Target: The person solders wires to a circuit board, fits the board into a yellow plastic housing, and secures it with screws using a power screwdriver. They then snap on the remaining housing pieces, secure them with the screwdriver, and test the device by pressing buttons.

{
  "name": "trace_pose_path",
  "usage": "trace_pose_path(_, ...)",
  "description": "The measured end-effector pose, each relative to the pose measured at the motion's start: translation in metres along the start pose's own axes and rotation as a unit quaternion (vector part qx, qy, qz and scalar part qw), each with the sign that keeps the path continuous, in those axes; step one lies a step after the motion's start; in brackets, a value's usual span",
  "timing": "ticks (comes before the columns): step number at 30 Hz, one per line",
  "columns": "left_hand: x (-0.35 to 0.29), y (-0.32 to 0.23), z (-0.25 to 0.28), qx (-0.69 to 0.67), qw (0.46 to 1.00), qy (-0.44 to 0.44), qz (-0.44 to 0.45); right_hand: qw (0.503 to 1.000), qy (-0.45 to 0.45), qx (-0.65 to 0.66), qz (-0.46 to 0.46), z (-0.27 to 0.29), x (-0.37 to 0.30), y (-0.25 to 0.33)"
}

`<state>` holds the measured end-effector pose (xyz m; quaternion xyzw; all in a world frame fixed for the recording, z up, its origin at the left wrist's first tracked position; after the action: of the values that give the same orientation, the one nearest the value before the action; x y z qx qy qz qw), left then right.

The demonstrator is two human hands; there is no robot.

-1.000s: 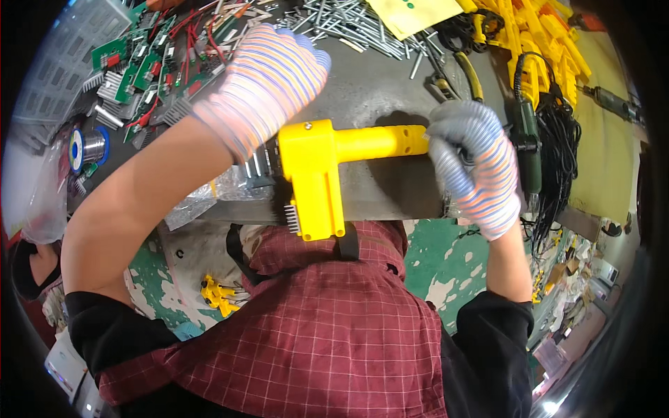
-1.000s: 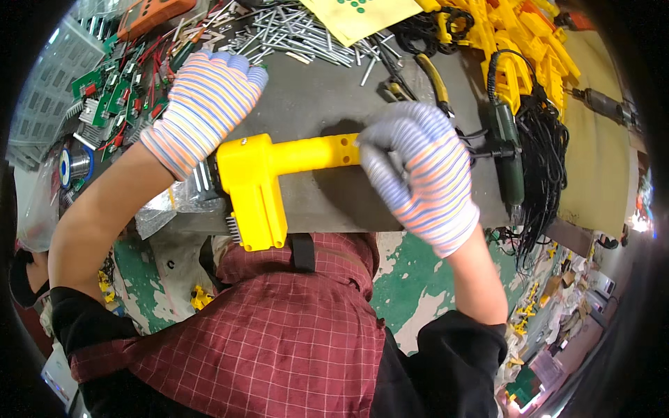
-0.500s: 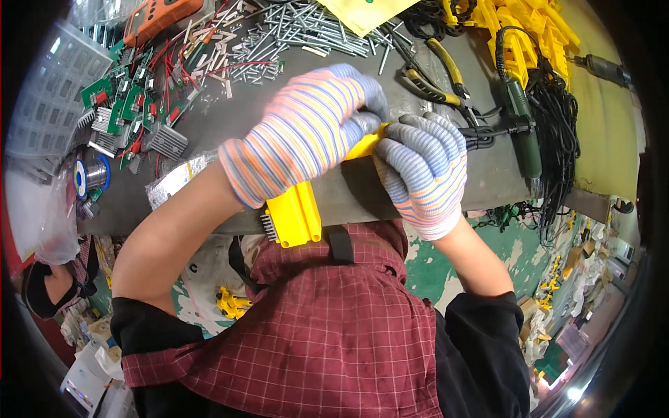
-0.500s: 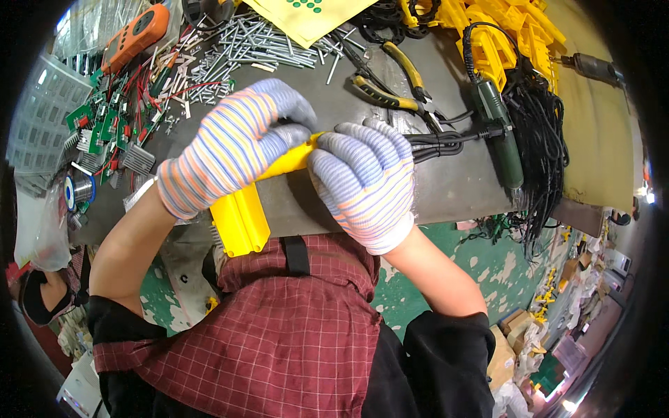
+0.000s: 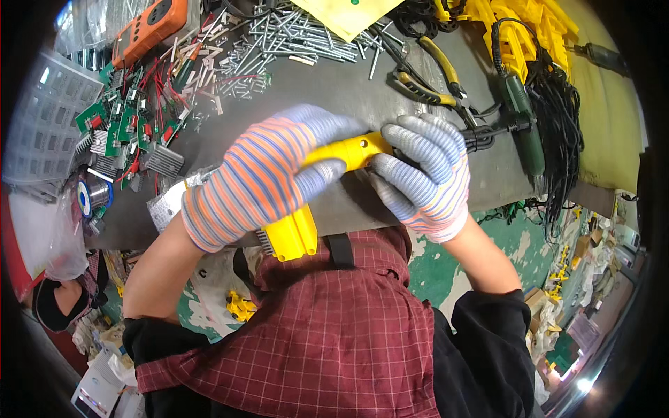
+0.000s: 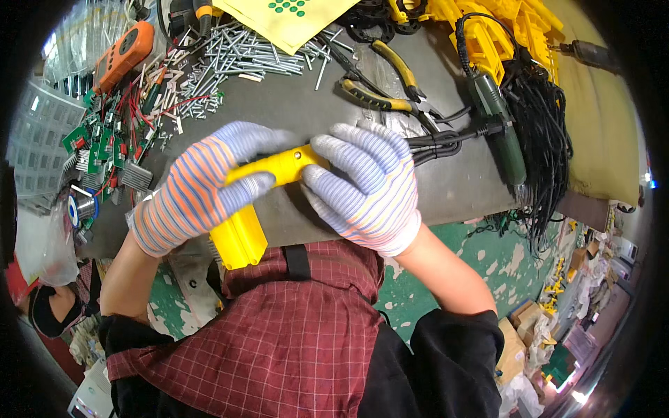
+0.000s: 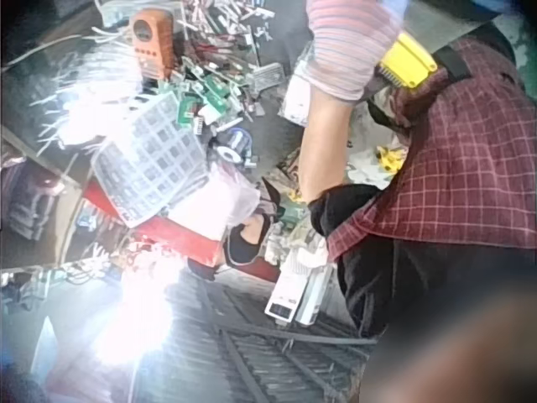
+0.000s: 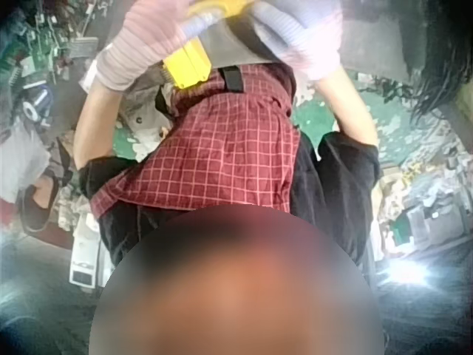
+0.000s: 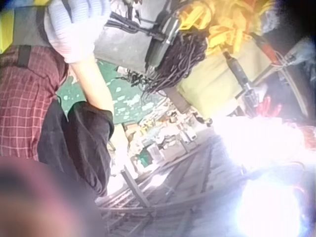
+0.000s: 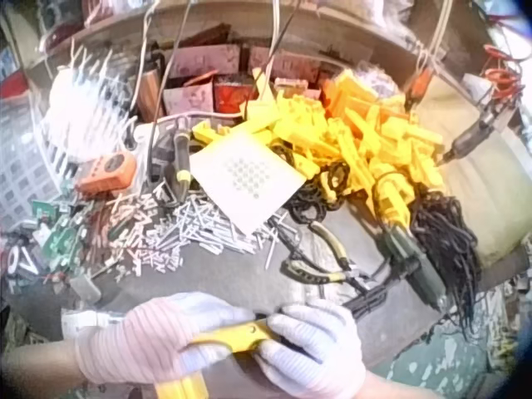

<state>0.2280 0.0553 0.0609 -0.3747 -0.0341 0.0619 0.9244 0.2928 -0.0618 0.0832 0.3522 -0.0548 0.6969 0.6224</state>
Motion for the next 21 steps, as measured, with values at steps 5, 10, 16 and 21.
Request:
trace_pose_path(5, 0.015, 0.033, 0.042, 0.241, 0.957, -0.155, -0.041, 0.992, 0.064, -0.101, -0.028, -0.001, 0.052, -0.048)
trace_pose_path(10, 0.046, 0.052, 0.034, 0.483, 0.862, -0.145, -0.044, 0.886, 0.313, -0.330, 0.092, -0.074, 0.081, -0.074)
trace_pose_path(16, 0.068, 0.064, 0.028, 0.512, 0.856, -0.070, 0.016, 0.943, 0.252, -0.194, 0.099, -0.060, 0.104, -0.082)
trace_pose_path(21, 0.044, 0.075, 0.041, 0.399, 0.901, -0.164, -0.041, 0.921, -0.078, 0.309, -0.224, 0.005, 0.069, -0.084)
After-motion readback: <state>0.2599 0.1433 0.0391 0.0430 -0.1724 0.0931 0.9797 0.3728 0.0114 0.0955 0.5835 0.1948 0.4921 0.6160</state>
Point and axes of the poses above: each hand's wrist, its own x-axis towards the middle knuckle, its own z-axis out of the back of the hand, y = z × x, the point moved 10 cm from there along x, towards the middle knuckle, and after that the axes turned 8 degrees about x, right-handed, at the moved point
